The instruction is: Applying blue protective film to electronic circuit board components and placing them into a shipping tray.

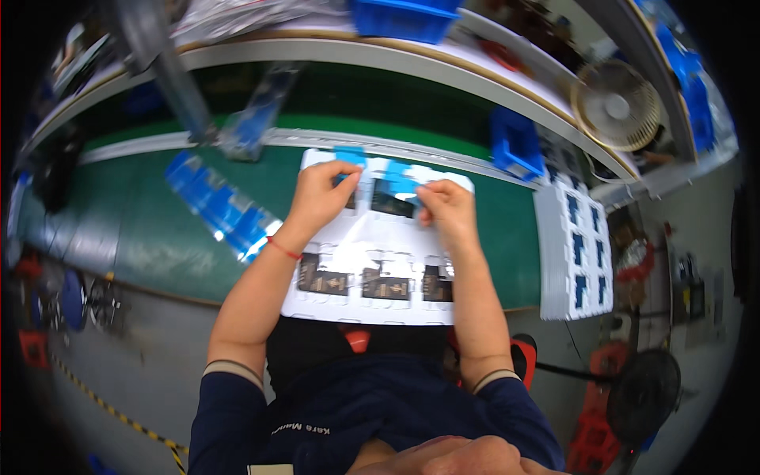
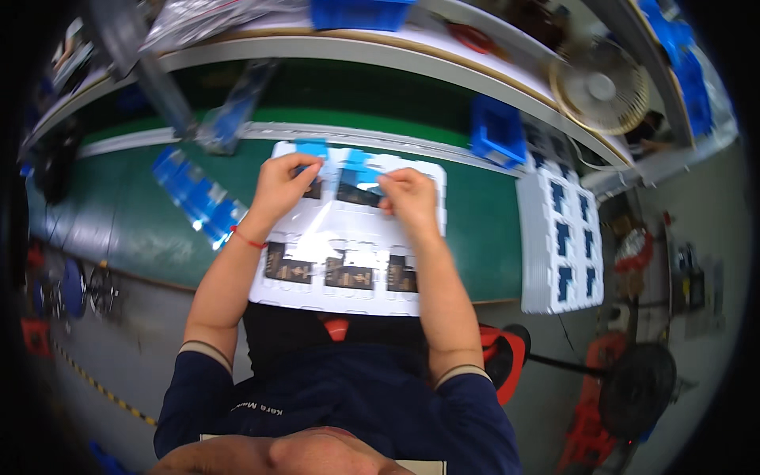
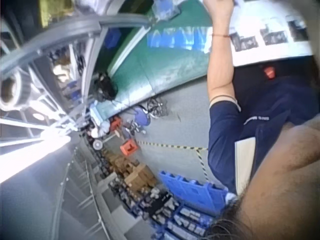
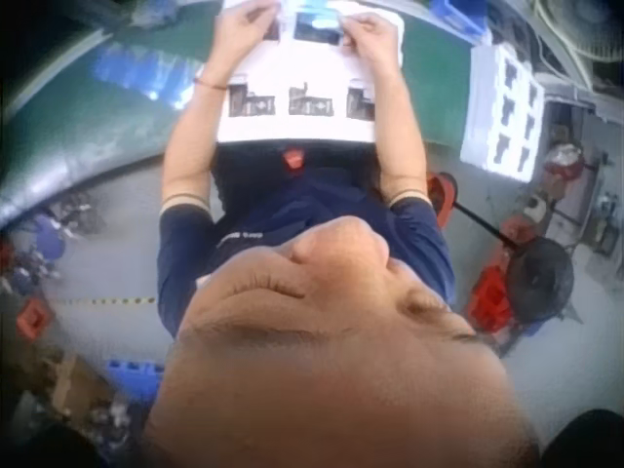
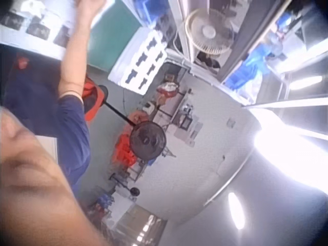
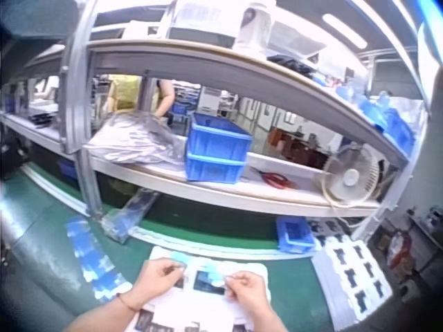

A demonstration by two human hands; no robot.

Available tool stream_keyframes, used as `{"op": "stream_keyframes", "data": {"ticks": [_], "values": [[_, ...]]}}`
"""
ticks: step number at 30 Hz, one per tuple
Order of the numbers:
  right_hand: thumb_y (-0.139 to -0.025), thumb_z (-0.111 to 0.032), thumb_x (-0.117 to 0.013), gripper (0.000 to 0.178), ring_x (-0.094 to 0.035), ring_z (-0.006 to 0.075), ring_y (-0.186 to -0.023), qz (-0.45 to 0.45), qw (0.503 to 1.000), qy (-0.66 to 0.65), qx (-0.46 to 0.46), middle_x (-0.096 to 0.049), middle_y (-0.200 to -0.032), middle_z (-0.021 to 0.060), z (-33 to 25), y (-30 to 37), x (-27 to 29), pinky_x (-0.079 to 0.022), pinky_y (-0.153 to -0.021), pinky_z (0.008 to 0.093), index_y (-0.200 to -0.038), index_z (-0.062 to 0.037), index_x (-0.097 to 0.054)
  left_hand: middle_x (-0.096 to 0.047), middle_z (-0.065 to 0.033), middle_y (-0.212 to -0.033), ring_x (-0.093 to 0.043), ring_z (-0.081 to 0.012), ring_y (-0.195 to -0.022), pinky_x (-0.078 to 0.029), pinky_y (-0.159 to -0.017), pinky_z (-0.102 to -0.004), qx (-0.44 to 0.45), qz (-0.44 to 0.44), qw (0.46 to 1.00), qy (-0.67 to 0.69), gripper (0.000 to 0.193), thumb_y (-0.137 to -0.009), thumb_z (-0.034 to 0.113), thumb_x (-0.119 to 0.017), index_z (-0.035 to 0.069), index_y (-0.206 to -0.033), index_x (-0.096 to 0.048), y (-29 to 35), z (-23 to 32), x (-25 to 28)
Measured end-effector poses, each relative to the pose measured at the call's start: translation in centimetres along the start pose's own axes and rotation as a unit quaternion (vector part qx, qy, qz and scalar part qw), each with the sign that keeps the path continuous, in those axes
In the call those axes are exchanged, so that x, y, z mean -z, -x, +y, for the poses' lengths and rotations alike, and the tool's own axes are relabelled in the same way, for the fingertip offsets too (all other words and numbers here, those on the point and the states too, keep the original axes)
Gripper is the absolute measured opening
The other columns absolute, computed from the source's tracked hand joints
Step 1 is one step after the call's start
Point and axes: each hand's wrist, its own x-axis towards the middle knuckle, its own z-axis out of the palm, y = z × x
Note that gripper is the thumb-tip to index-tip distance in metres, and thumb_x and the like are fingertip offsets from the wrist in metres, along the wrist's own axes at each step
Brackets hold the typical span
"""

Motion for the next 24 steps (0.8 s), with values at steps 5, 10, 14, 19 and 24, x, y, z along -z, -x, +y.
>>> {"op": "stream_keyframes", "data": {"ticks": [5, 10, 14, 19, 24], "values": [[-0.083, -0.005, -0.067, 0.01, -0.044, 0.0064, -0.039, -0.029, 0.998, 0.024, -0.045, -0.059, -0.061, 0.0057, 1.0, -1.4, 0.4, -0.034, -0.034, 0.0198, -0.077, -0.0017, -0.059, -0.067, -0.0064, -0.082, -0.053, -0.0055, -0.05, -0.043, -0.044, -0.0187, 0.104, 0.024, 0.992, 0.073, 0.016, -0.084, 0.004, -0.062, -0.002, -0.098, -0.066, -0.7, 2.4, 2.7], [-0.081, -0.002, -0.066, 0.01, -0.038, 0.0056, -0.034, -0.057, 0.995, 0.061, -0.062, -0.06, -0.062, 0.0096, 1.0, -1.8, -0.2, -0.027, -0.029, 0.0215, -0.073, 0.0008, -0.059, -0.067, -0.0087, -0.09, -0.051, -0.0057, -0.047, -0.046, -0.049, -0.0195, 0.132, -0.002, 0.984, 0.117, 0.015, -0.084, 0.002, -0.059, -0.002, -0.098, -0.064, -0.9, 2.6, 3.4], [-0.08, -0.003, -0.067, 0.01, -0.036, 0.0046, -0.034, -0.052, 0.992, 0.077, -0.081, -0.061, -0.062, 0.0099, 0.7, -2.0, -0.4, -0.025, -0.029, 0.0212, -0.072, 0.0007, -0.061, -0.066, -0.0078, -0.089, -0.052, -0.0048, -0.049, -0.05, -0.053, -0.0195, 0.13, -0.007, 0.985, 0.111, 0.015, -0.084, 0.003, -0.059, -0.002, -0.097, -0.065, -0.7, 2.7, 3.2], [-0.08, -0.004, -0.068, 0.01, -0.035, 0.004, -0.035, -0.048, 0.99, 0.104, -0.078, -0.062, -0.062, 0.0088, 0.5, -1.9, -0.7, -0.025, -0.03, 0.0208, -0.073, 0.0001, -0.062, -0.066, -0.0059, -0.075, -0.057, -0.0089, -0.05, -0.045, -0.045, -0.0224, 0.114, 0.007, 0.989, 0.096, 0.013, -0.083, 0.005, -0.061, 0.002, -0.093, -0.068, -0.7, 2.1, 3.0], [-0.08, -0.004, -0.068, 0.01, -0.034, 0.0036, -0.033, -0.04, 0.988, 0.118, -0.088, -0.061, -0.062, 0.0086, 0.2, -1.9, -0.8, -0.023, -0.03, 0.0196, -0.072, -0.0014, -0.061, -0.065, -0.0052, -0.073, -0.057, -0.0086, -0.049, -0.044, -0.045, -0.0223, 0.115, 0.009, 0.989, 0.092, 0.013, -0.083, 0.007, -0.062, 0.003, -0.093, -0.068, -0.7, 2.2, 2.9]]}}
